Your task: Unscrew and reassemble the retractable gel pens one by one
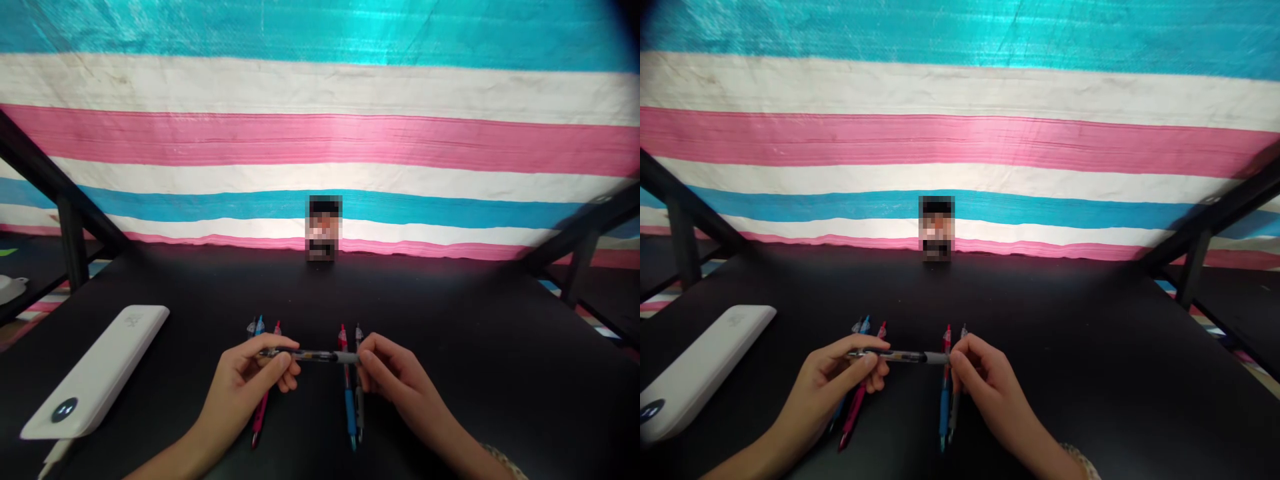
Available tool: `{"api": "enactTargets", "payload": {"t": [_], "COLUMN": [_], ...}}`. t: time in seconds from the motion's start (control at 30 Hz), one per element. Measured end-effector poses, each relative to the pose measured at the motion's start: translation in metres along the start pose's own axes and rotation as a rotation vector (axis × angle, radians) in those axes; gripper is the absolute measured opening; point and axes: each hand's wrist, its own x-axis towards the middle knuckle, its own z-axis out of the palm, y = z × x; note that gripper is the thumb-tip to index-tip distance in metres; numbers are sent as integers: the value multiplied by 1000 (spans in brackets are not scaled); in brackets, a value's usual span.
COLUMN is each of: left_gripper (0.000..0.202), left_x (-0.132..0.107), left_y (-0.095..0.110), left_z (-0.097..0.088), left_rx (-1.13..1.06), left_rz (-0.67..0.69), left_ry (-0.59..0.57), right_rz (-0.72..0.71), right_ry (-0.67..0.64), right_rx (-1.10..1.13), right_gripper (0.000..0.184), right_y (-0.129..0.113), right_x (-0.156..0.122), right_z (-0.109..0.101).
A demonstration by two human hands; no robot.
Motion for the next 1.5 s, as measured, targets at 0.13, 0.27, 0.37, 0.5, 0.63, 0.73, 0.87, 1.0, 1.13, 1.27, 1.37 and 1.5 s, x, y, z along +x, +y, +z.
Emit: {"api": "enactTargets", "payload": {"t": [0.13, 0.27, 0.37, 0.5, 0.63, 0.73, 0.87, 1.0, 1.13, 1.27, 1.37, 1.5], "left_gripper": [16, 17, 17, 16, 16, 16, 17, 18, 19, 20, 20, 19], "left_x": [1, 0, 0, -2, -1, -1, 0, 0, 0, 0, 1, 0], "left_y": [2, 3, 2, 1, 1, 1, 4, 6, 6, 6, 7, 8], "left_z": [1, 2, 2, 2, 2, 1, 2, 4, 3, 2, 2, 4], "left_rx": [23, 17, 15, 10, 9, 2, -28, -91, -117, -128, -123, -98], "left_rz": [-6, -10, -6, -13, -11, -16, -26, -48, -51, -26, -21, -43], "left_ry": [25, 22, 22, 15, 19, 21, 45, 113, 122, 148, 152, 130], "right_rz": [11, 16, 22, 30, 29, 7, -35, -52, -77, -121, -136, -123], "right_ry": [-19, -5, 33, 17, -3, 40, 132, 199, 250, 301, 304, 240], "right_rx": [62, 42, 54, 155, 197, 145, 92, 133, 166, 204, 217, 153], "right_gripper": [34, 36, 30, 32, 33, 28, 23, 21, 20, 19, 18, 16], "right_y": [2, 2, 1, 3, 8, 8, 5, 6, 11, 16, 16, 10], "right_x": [0, 0, 0, 0, 2, 2, 0, -1, -1, -1, -2, -4], "right_z": [0, 0, 0, 0, 0, 0, -3, -6, -8, -10, -12, -7]}}
